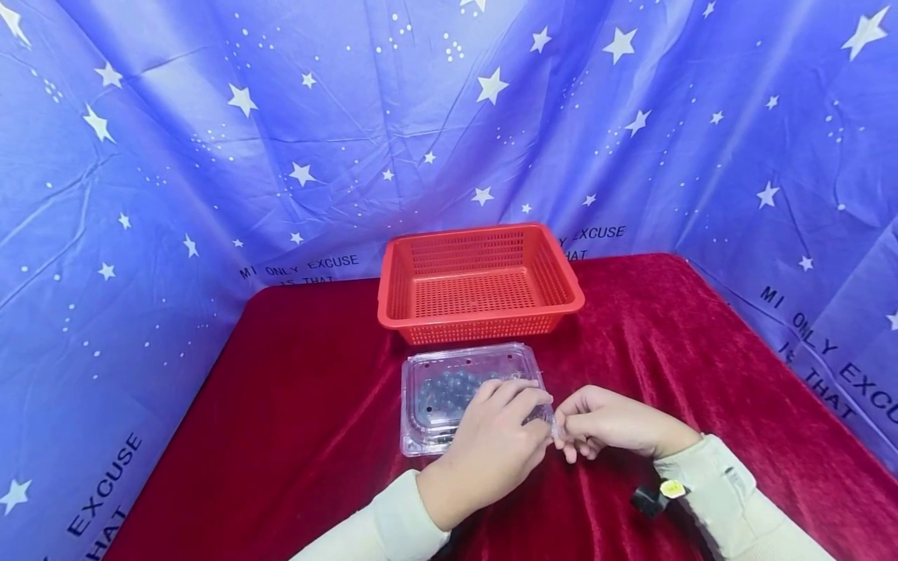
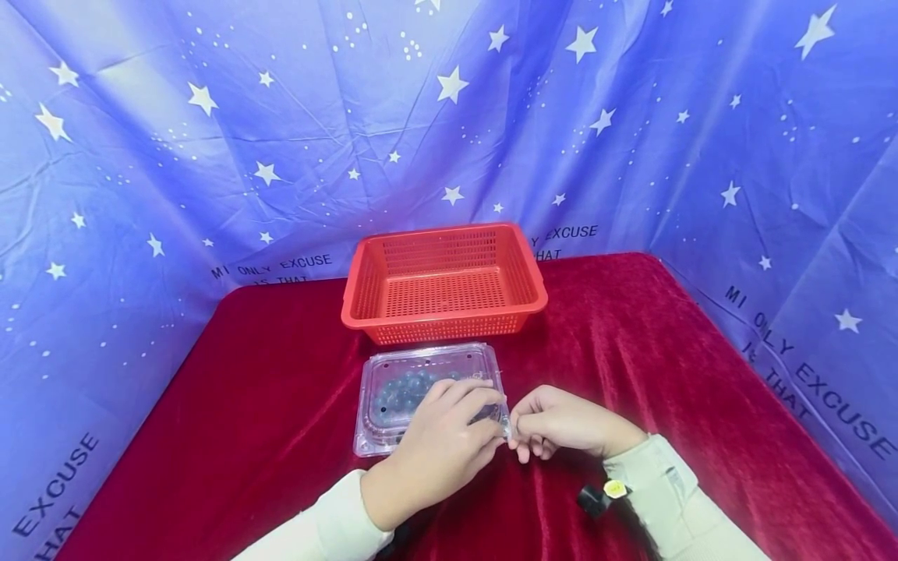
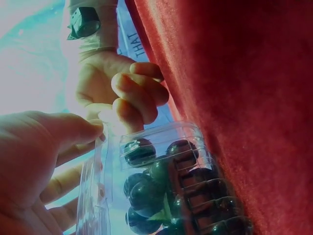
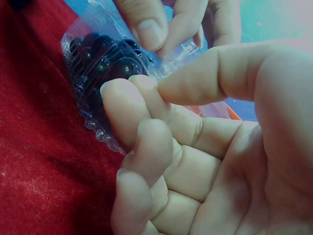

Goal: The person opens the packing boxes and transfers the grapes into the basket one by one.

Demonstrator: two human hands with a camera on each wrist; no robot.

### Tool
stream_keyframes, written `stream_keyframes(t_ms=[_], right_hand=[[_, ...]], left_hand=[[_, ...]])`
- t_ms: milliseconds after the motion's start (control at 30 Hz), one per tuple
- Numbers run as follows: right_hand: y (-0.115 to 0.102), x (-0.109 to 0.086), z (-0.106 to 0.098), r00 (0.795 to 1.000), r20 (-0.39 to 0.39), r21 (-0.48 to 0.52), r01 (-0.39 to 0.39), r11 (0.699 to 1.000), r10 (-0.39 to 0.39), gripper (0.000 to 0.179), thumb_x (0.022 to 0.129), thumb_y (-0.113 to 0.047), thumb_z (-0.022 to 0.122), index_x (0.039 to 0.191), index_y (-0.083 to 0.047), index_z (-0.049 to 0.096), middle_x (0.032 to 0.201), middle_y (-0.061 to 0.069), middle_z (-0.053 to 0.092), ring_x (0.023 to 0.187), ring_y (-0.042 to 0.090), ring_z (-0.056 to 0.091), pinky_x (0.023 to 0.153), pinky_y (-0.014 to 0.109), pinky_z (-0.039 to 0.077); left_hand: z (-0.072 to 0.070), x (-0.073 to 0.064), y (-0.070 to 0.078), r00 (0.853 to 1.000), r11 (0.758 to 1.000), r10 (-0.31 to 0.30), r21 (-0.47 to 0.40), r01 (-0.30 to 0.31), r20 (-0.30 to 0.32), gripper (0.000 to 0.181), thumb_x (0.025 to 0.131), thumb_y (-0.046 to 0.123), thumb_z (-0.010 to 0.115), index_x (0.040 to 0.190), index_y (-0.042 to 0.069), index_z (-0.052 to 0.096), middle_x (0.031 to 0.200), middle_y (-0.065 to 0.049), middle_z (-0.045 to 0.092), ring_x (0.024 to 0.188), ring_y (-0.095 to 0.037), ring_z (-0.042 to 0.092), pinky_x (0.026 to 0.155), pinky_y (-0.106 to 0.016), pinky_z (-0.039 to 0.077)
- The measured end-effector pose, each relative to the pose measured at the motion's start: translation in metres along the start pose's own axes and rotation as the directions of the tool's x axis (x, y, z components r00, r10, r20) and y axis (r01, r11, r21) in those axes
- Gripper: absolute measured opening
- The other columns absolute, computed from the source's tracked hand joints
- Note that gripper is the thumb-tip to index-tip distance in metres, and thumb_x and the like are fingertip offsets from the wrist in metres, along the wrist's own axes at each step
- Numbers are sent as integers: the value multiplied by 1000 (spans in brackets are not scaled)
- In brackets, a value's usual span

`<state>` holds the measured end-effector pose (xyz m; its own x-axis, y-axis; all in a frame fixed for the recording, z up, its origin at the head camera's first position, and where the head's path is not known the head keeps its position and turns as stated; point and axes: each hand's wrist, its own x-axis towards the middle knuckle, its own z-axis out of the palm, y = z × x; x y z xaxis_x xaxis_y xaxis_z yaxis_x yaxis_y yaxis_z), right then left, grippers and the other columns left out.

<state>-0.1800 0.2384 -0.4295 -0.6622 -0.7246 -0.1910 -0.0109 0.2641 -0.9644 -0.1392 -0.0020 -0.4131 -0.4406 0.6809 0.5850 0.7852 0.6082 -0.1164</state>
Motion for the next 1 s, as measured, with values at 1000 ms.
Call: stream_keyframes(t_ms=[1000], right_hand=[[-4, -1, 2, 999, 23, 35, -44, 998, 43, 22, 97, -6, 57, 91, 10, 71, 78, 20, 74, 59, 7, 56, 55, 20, 49]], left_hand=[[-33, -37, -28, 999, 999, 31, 34, -29, -42, 7, 83, 17, 77, 84, 24, 76, 122, 1, 69, 120, -19, 63, 94, -36, 49]])
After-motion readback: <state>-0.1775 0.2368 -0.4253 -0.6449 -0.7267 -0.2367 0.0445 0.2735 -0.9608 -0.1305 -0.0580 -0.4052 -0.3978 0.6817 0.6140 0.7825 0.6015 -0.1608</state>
